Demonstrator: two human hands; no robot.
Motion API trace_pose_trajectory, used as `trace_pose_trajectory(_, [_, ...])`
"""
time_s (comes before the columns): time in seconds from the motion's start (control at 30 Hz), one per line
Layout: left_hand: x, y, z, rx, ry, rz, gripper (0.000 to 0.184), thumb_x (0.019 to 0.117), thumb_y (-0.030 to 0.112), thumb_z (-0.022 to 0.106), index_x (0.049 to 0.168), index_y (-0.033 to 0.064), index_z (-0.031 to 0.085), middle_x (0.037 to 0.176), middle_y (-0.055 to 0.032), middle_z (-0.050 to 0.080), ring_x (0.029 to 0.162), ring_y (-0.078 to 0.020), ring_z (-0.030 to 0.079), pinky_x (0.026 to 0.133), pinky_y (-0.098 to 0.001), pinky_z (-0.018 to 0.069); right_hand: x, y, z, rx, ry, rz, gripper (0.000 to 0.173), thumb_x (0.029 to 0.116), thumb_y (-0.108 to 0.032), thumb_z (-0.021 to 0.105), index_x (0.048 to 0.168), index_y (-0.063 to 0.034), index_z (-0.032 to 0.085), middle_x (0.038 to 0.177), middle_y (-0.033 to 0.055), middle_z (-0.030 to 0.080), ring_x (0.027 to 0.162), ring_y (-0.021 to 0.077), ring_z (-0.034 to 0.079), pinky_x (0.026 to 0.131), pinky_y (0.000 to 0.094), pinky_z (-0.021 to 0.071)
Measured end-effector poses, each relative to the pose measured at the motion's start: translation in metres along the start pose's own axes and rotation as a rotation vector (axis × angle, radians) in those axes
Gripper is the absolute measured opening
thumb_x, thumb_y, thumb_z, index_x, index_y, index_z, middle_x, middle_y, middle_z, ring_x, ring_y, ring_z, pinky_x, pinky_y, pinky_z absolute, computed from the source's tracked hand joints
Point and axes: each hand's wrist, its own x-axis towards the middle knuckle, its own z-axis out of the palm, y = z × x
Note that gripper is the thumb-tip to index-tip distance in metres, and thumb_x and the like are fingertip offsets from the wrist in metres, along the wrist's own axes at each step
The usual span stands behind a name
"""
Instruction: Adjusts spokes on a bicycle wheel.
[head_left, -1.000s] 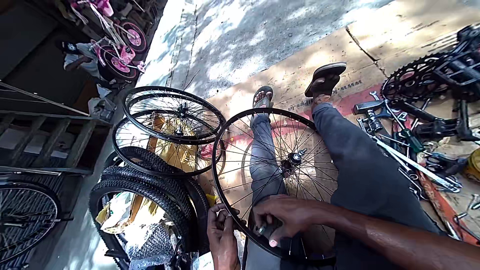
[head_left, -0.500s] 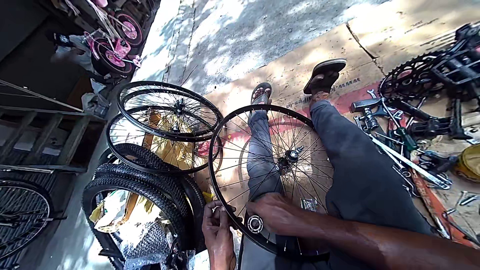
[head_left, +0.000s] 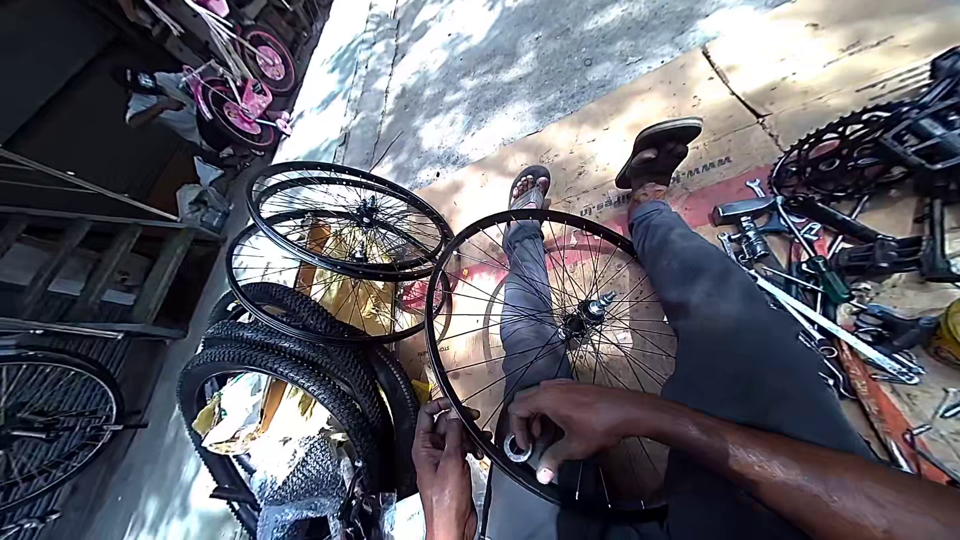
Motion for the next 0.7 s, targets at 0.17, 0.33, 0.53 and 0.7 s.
trace_pose_trajectory(0.17, [0.002,0.000,0.002,0.015,-0.003,0.024,0.019,0.1001,-0.004,0.041,0.117,-0.0052,0.051,0.085,-0.0191,0.068,0.062,-0.0242,0.069,0.051,-0.0329,0.0590,0.013,-0.007,0.029,-0.358,0.169,0.100,0.022,0.0892,-0.009,0.067,0.111,-0.0102,0.066,0.088,0.0115,0.069,0.085,0.0317,0.069,0.078,0.0546,0.0531])
trace_pose_trajectory(0.33, [0.000,0.001,-0.001,0.025,0.025,-0.021,0.019,0.1047,0.000,0.041,0.119,-0.0054,0.052,0.087,-0.0206,0.070,0.062,-0.0237,0.069,0.052,-0.0316,0.0579,0.002,0.000,0.004,-0.019,-0.005,0.016,0.033,0.0908,-0.028,0.081,0.115,-0.0097,0.070,0.103,0.0063,0.068,0.090,0.0195,0.065,0.088,0.0429,0.0528])
trace_pose_trajectory(0.53, [0.001,0.003,0.002,0.018,0.006,0.003,0.022,0.0993,-0.004,0.040,0.119,-0.0050,0.049,0.084,-0.0179,0.069,0.061,-0.0227,0.069,0.051,-0.0319,0.0583,0.013,-0.006,0.024,-0.360,0.112,0.069,0.023,0.0905,-0.010,0.067,0.113,-0.0100,0.068,0.090,0.0133,0.071,0.087,0.0342,0.069,0.081,0.0570,0.0518])
trace_pose_trajectory(0.7, [0.028,0.011,0.002,0.115,0.042,-0.025,0.037,0.1120,0.025,0.036,0.143,0.0081,0.049,0.109,-0.0163,0.067,0.080,-0.0251,0.068,0.064,-0.0346,0.0578,0.005,0.003,0.005,-0.150,-0.032,-0.063,0.037,0.0965,-0.041,0.071,0.117,-0.0102,0.068,0.100,0.0095,0.067,0.090,0.0262,0.064,0.090,0.0513,0.0485])
